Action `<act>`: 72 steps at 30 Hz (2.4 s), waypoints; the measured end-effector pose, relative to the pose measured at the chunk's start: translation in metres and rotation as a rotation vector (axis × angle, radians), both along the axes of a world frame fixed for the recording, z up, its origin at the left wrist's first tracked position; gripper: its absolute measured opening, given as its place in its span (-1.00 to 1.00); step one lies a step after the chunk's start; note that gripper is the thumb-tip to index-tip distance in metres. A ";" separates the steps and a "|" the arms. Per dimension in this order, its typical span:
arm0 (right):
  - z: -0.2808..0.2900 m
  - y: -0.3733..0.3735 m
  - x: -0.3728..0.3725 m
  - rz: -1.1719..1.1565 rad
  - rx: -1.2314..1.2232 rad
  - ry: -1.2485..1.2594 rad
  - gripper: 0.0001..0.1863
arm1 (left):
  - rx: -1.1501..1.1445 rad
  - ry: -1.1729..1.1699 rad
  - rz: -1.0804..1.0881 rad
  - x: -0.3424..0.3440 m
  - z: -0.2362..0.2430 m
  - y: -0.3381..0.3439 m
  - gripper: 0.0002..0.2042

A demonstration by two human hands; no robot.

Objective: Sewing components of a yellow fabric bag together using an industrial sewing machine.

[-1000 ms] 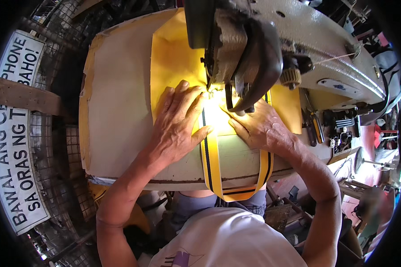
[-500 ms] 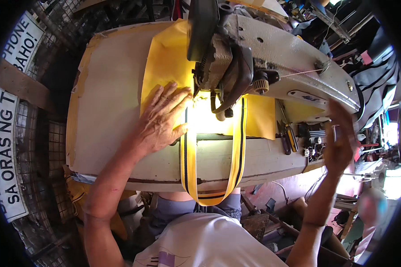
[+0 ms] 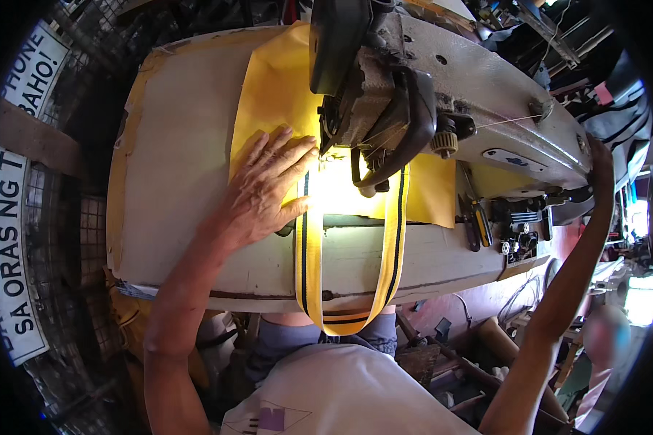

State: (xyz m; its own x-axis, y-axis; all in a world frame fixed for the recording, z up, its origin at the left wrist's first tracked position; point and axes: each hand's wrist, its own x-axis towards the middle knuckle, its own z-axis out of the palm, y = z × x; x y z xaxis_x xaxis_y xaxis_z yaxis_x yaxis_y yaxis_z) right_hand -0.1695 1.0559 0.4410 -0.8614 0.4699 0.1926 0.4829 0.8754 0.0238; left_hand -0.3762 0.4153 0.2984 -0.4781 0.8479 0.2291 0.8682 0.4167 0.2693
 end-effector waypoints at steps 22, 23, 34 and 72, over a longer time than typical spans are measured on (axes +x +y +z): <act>-0.080 -0.163 0.031 -0.260 -0.220 1.138 -0.62 | -0.100 0.155 0.031 0.020 0.018 -0.001 -0.59; -0.080 -0.197 0.030 -0.459 0.167 0.978 -0.59 | -0.078 0.139 -0.042 0.009 0.018 -0.005 -0.59; -0.140 -0.446 -0.054 0.789 -0.381 0.275 -0.71 | 0.036 0.096 0.328 0.076 -0.008 0.021 -0.39; -0.135 -0.325 0.040 -0.094 0.041 0.616 -0.52 | -0.063 0.029 0.104 0.032 0.005 0.004 -0.34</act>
State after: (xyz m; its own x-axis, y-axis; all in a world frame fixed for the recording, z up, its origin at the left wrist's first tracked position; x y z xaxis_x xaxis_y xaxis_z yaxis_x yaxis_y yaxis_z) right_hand -0.1299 0.7306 0.3057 -0.5414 0.5202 0.6605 0.4939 0.8326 -0.2509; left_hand -0.3442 0.4198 0.3036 -0.5584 0.8071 0.1918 0.8263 0.5206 0.2150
